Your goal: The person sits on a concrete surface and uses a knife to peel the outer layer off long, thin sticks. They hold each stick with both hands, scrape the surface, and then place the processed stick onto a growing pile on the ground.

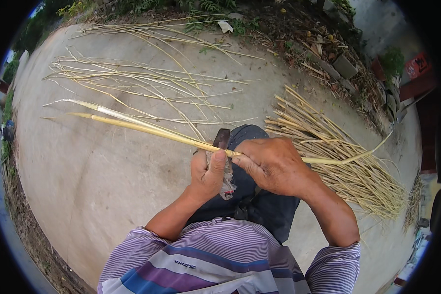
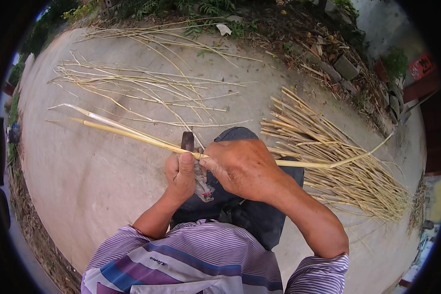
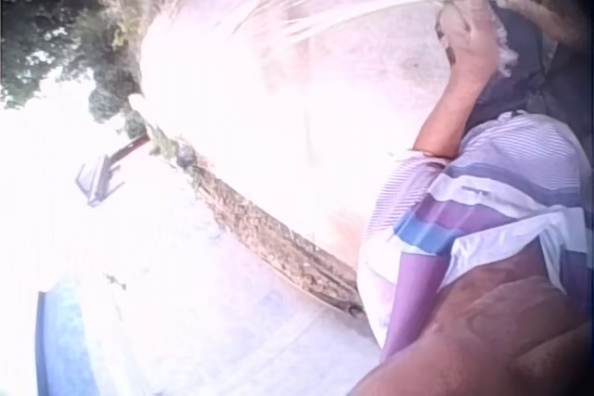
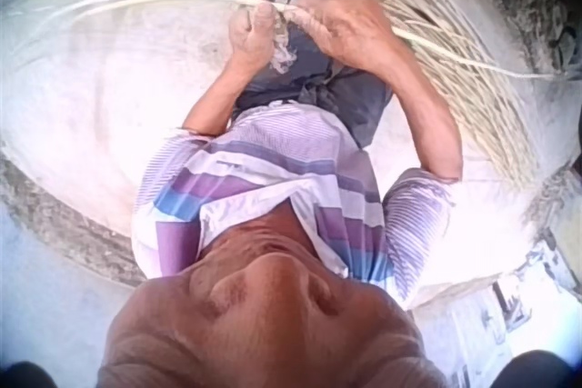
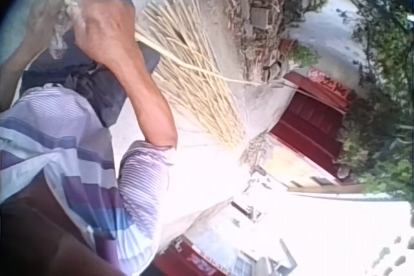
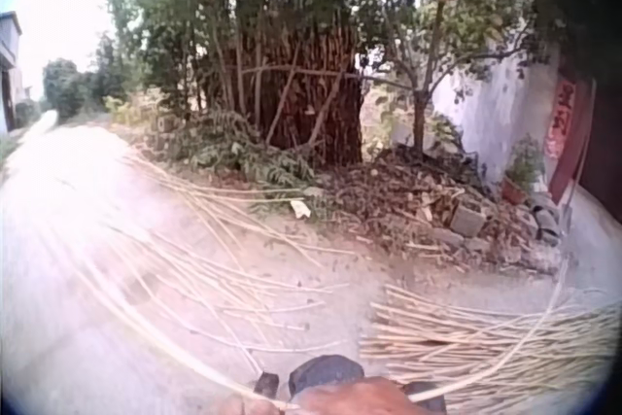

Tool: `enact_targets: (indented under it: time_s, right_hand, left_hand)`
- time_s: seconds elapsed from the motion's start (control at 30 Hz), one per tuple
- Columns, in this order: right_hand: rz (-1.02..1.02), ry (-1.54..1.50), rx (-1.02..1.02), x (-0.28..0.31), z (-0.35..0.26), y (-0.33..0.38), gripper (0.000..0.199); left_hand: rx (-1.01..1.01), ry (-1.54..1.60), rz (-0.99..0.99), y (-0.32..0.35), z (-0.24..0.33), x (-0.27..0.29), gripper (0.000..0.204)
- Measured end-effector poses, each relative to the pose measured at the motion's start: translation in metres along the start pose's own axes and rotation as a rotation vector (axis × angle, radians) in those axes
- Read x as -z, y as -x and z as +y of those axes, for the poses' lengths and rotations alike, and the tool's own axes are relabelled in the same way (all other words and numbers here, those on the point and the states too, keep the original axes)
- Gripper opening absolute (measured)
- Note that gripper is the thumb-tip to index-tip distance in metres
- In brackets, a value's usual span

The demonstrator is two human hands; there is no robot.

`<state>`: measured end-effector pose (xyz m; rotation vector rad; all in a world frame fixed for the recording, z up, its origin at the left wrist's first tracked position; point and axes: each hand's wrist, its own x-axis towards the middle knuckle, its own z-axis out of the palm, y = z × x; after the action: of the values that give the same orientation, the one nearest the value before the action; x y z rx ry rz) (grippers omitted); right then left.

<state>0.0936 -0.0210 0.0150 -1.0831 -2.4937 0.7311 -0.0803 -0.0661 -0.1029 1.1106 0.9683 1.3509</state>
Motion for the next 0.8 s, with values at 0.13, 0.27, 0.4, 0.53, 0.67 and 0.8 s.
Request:
enact_targets:
  time_s: [0.13, 0.27, 0.4, 0.53, 0.67, 0.8]
  right_hand:
    - [-0.015, -0.016, -0.006, -0.005, 0.000, 0.002, 0.021]
    - [-0.023, -0.040, -0.015, -0.011, 0.003, 0.002, 0.020]
    - [-0.030, -0.101, 0.008, -0.007, 0.013, 0.000, 0.019]
    - [0.034, -0.023, -0.025, 0.008, 0.022, 0.006, 0.018]
    - [0.052, -0.004, -0.017, -0.002, 0.025, 0.003, 0.016]
    - [0.051, 0.001, -0.013, -0.010, 0.014, -0.002, 0.016]
  left_hand:
    - [-0.153, -0.159, 0.001, 0.001, -0.001, -0.002, 0.041]
    - [-0.140, -0.120, -0.004, 0.003, -0.009, 0.001, 0.039]
    - [-0.298, -0.341, 0.018, -0.008, -0.008, 0.009, 0.039]
    - [-0.089, -0.121, 0.222, -0.013, 0.009, 0.030, 0.049]
    - [-0.023, 0.044, 0.247, -0.016, -0.010, 0.036, 0.052]
    - [-0.135, -0.251, 0.091, -0.015, 0.004, 0.013, 0.044]
